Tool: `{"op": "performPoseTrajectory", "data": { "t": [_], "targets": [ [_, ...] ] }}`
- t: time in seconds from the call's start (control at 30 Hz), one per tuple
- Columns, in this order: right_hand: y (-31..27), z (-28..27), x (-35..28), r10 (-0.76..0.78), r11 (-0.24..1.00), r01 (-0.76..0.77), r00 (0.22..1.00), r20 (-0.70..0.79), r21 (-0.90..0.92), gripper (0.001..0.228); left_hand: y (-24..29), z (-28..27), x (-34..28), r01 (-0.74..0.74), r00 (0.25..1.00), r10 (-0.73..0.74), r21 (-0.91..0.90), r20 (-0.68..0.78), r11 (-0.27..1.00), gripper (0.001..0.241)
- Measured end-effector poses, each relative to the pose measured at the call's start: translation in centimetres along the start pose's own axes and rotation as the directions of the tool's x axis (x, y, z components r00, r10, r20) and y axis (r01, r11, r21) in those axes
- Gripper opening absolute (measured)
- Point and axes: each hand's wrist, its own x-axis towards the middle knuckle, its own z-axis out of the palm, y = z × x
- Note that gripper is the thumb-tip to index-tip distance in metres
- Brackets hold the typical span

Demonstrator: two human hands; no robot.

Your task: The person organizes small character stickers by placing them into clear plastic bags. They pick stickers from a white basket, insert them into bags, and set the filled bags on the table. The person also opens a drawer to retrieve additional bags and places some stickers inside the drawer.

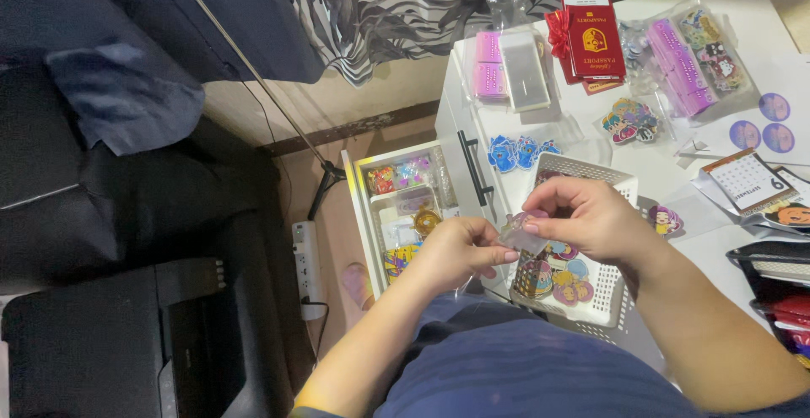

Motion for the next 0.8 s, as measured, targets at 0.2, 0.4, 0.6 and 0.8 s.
{"op": "performPoseTrajectory", "data": {
  "t": [0.2,0.4,0.6,0.8],
  "targets": [
    [1.0,-0.6,0.0,-0.031,0.999,0.031,0.999,-0.007,-0.037,0.020,0.8,-0.4,-0.6,0.032,0.998,-0.031,0.015,-0.063,0.999,0.026],
    [0.8,-0.4,-0.2,-0.054,0.998,0.055,0.998,0.039,-0.038,0.018,-0.2,-0.2,0.0,0.005,0.998,0.003,0.127,-0.066,0.992,0.030],
    [1.2,0.1,-0.2,-0.001,1.000,0.002,1.000,0.030,-0.023,0.030,-0.2,0.0,-0.1,0.007,1.000,-0.005,0.122,-0.017,0.992,0.027],
    [2.5,0.8,0.2,0.060,0.998,-0.059,0.995,0.078,-0.023,0.014,-0.9,0.1,0.3,-0.011,1.000,0.012,0.066,-0.015,0.998,0.027]
  ]
}}
